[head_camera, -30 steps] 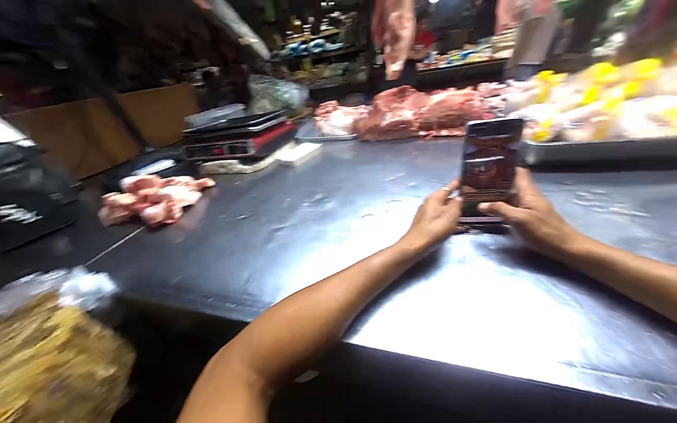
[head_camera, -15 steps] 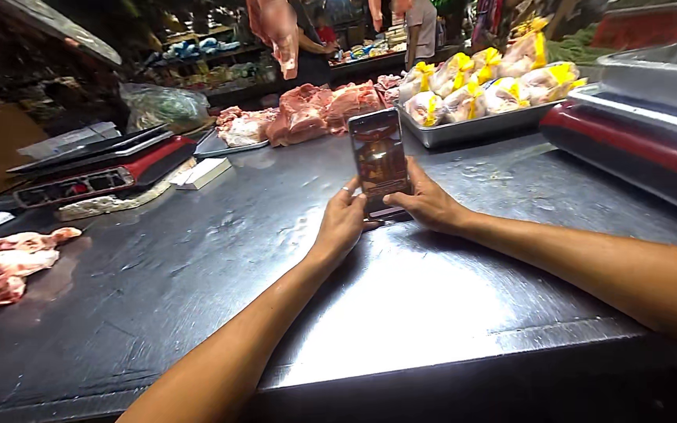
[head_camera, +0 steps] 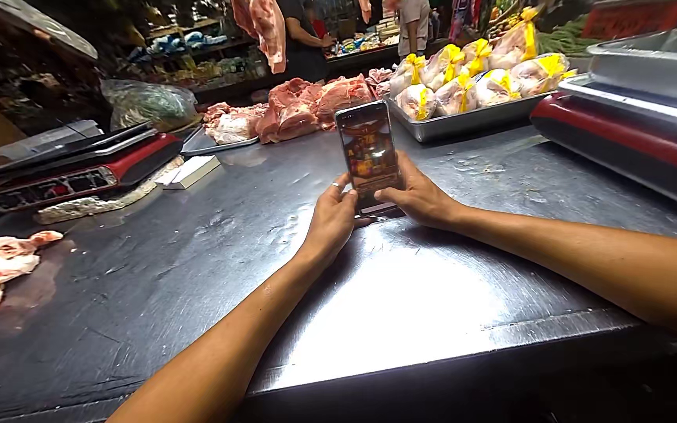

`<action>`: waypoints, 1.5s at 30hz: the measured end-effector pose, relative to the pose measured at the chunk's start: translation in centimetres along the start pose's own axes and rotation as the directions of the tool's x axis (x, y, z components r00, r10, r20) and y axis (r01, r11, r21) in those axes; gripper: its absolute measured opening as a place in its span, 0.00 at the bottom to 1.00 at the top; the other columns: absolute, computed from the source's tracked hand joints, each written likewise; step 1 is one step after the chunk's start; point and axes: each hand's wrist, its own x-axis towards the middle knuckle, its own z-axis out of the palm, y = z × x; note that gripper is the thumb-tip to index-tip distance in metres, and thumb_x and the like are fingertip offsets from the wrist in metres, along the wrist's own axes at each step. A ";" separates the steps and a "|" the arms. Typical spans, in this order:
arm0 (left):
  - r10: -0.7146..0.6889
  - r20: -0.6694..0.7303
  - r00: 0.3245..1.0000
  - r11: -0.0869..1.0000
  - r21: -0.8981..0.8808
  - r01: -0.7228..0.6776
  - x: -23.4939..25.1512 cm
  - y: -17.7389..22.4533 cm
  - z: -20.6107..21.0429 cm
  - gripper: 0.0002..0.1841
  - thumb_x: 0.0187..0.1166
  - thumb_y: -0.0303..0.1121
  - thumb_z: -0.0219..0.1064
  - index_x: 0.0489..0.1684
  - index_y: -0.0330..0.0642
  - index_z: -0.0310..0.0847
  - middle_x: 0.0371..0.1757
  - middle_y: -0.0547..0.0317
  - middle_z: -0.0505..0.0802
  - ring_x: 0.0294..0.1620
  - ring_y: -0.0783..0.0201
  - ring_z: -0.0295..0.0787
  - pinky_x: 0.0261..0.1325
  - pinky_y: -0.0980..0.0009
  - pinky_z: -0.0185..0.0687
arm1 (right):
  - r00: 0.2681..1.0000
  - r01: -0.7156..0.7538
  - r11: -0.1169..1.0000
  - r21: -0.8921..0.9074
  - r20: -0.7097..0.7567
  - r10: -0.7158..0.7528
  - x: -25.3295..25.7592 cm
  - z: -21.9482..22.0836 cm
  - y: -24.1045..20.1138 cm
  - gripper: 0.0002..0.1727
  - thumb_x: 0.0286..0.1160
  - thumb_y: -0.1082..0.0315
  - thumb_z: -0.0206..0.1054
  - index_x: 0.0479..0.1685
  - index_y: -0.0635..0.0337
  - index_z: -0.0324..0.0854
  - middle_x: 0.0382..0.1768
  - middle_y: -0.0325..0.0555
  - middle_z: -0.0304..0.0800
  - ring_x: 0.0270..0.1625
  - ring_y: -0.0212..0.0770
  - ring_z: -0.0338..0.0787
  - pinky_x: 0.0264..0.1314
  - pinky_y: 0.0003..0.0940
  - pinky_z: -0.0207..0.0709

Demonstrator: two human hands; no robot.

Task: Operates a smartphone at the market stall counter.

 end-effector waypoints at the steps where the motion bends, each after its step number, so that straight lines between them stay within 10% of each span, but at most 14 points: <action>1: 0.000 0.001 1.000 1.000 -0.002 0.000 0.0 0.0 0.0 0.22 0.94 0.28 0.48 0.85 0.44 0.66 0.56 0.46 0.93 0.48 0.56 0.96 0.49 0.59 0.95 | 1.000 0.001 1.000 -0.001 -0.001 -0.001 0.0 0.0 0.0 0.41 0.74 0.68 0.70 0.88 0.53 0.53 0.62 0.45 0.89 0.62 0.35 0.92 0.67 0.38 0.86; 45: 0.049 0.034 0.998 0.997 0.052 -0.050 -0.4 -0.2 -0.1 0.20 0.95 0.31 0.49 0.84 0.46 0.67 0.56 0.47 0.93 0.46 0.57 0.96 0.50 0.58 0.94 | 1.000 0.014 0.999 -0.050 -0.012 -0.015 -0.4 0.1 -0.4 0.40 0.75 0.70 0.70 0.88 0.48 0.55 0.58 0.43 0.91 0.56 0.34 0.93 0.61 0.39 0.88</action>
